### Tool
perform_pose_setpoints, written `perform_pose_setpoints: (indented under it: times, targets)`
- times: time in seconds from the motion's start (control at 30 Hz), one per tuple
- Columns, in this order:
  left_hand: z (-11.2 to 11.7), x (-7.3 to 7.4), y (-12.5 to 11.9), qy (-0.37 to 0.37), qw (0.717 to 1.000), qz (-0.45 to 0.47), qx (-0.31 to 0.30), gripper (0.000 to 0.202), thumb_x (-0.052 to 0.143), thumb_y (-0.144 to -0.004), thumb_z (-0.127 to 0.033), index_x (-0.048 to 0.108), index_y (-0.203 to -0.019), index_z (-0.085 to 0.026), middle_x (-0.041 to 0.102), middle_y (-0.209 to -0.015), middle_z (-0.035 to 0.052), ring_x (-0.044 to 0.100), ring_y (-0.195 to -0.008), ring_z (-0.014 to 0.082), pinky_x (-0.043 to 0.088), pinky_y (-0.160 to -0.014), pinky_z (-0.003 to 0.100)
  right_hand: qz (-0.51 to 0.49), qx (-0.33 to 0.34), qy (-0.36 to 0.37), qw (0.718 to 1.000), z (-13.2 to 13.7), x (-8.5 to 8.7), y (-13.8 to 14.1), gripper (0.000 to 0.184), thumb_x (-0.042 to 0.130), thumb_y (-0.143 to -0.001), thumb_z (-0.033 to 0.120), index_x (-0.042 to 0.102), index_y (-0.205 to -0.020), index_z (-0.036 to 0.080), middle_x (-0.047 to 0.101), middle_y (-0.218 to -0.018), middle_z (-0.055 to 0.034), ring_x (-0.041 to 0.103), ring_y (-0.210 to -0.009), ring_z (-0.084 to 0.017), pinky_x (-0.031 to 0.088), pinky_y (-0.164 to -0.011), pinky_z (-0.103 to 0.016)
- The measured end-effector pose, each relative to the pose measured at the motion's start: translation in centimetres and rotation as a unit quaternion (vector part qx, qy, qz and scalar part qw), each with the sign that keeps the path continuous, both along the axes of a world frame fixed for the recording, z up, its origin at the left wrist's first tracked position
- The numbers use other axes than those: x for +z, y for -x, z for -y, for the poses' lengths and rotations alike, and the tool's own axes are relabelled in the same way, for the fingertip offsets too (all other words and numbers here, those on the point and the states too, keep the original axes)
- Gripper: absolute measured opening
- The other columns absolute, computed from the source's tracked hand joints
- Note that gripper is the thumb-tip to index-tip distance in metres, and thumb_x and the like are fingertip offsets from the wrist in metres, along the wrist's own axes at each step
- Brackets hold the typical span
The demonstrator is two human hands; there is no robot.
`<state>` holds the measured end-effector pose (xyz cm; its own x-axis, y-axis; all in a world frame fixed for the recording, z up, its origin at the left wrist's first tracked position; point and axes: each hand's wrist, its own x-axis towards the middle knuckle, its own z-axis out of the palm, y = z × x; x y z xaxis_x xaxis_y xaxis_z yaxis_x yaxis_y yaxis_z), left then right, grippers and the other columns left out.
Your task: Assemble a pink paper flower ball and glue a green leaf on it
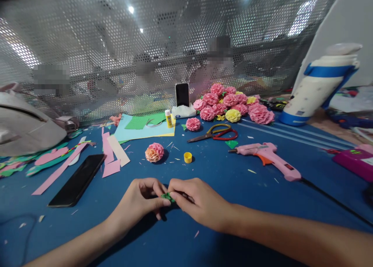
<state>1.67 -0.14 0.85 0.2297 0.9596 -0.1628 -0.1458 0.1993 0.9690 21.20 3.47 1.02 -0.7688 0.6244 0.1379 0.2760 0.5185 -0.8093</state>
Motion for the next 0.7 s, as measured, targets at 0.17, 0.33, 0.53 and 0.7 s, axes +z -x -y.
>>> perform_pose_setpoints:
  times: [0.17, 0.33, 0.53, 0.7]
  targets:
    - [-0.4, 0.1, 0.1, 0.042, 0.998, -0.021, -0.039, 0.045, 0.095, -0.050, -0.038, 0.057, -0.057, -0.012, 0.067, -0.054, 0.0010, 0.060, -0.044, 0.0085, 0.052, -0.042, 0.017, 0.000, 0.009, 0.015, 1.000, 0.0, 0.1, 0.1, 0.029, 0.040, -0.103, 0.031, 0.052, -0.080, 0.019, 0.051, -0.068, 0.0042, 0.045, -0.061, -0.010, 0.032, -0.059, -0.023]
    - [-0.6, 0.3, 0.0, 0.046, 0.998, -0.019, -0.046, 0.046, 0.095, -0.050, -0.037, 0.055, -0.057, -0.013, 0.064, -0.048, -0.0007, 0.058, -0.042, 0.0080, 0.049, -0.040, 0.016, -0.013, 0.007, 0.042, 0.999, 0.1, 0.6, 0.4, 0.034, 0.036, -0.106, 0.037, 0.052, -0.082, 0.019, 0.053, -0.067, 0.0035, 0.048, -0.060, -0.010, 0.035, -0.060, -0.023]
    - [-0.7, 0.2, 0.1, 0.024, 0.999, 0.001, -0.021, 0.046, 0.091, -0.059, -0.042, 0.055, -0.066, -0.014, 0.063, -0.051, -0.0021, 0.058, -0.044, 0.0076, 0.052, -0.041, 0.017, -0.028, -0.026, 0.052, 0.998, 0.2, 0.4, 0.2, 0.037, 0.034, -0.106, 0.044, 0.052, -0.087, 0.019, 0.051, -0.066, 0.0040, 0.047, -0.061, -0.011, 0.036, -0.060, -0.023]
    - [-0.4, -0.5, 0.3, -0.019, 0.999, 0.032, -0.016, 0.042, 0.087, -0.068, -0.036, 0.060, -0.092, -0.015, 0.064, -0.062, -0.0040, 0.065, -0.053, 0.0110, 0.056, -0.045, 0.019, -0.036, -0.039, 0.062, 0.997, -0.1, -0.3, 0.0, 0.029, 0.040, -0.104, 0.041, 0.050, -0.088, 0.019, 0.055, -0.075, 0.0025, 0.049, -0.063, -0.011, 0.037, -0.060, -0.024]
